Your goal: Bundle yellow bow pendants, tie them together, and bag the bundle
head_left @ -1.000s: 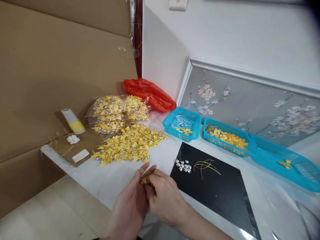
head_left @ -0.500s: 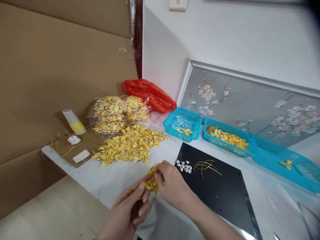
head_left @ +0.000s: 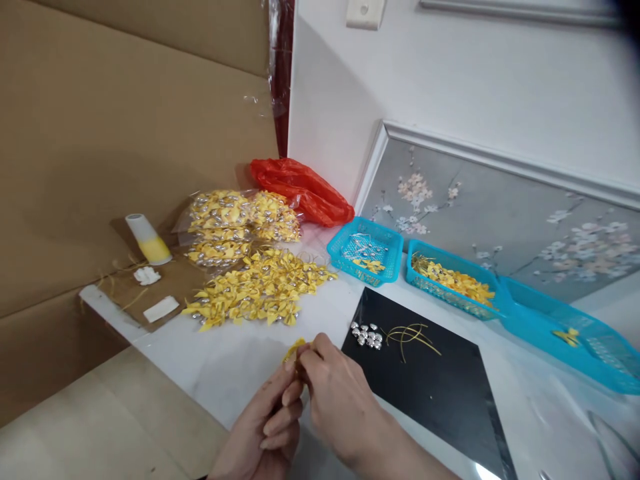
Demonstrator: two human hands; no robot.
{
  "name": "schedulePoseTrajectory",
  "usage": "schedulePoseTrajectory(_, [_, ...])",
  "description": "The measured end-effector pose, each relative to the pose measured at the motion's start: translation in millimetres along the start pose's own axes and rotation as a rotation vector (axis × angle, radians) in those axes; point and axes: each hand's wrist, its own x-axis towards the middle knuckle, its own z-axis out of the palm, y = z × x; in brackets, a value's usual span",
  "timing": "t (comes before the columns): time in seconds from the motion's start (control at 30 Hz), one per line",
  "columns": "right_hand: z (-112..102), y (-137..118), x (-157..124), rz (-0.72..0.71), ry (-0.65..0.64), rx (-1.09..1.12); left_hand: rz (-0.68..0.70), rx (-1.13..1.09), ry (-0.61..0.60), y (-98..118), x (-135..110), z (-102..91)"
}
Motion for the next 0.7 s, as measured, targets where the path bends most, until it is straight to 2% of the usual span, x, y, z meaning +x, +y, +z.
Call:
schedulePoseTrajectory(0.17, [-2, 6, 0, 0.003, -0.054, 0.044, -0.026, -0.088, 0.032, 5, 1, -1.8])
schedulePoseTrajectory(0.27, [-6, 16, 12, -0.042, -0.054, 0.185, 0.001, -0.08, 0.033, 10, 0, -1.5])
schedulePoseTrajectory(0.37, [-8, 27, 36, -0.038, 0.048, 0.306, 0.007, -0.089, 0.013, 16, -1, -1.6])
schedulePoseTrajectory(0.5, [-3, 36, 70, 0.014, 0.225, 0.251, 0.006, -0.057, 0.024, 20, -5, -3.8])
schedulePoseTrajectory(0.6, [3, 36, 82, 0.026, 0.216, 0.218, -0.008, 0.03, 0.053, 19, -9, -6.7])
schedulePoseTrajectory(0.7, [7, 35, 82, 0.026, 0.221, 0.179, -0.01, 0.126, 0.044, 17, -11, -10.3])
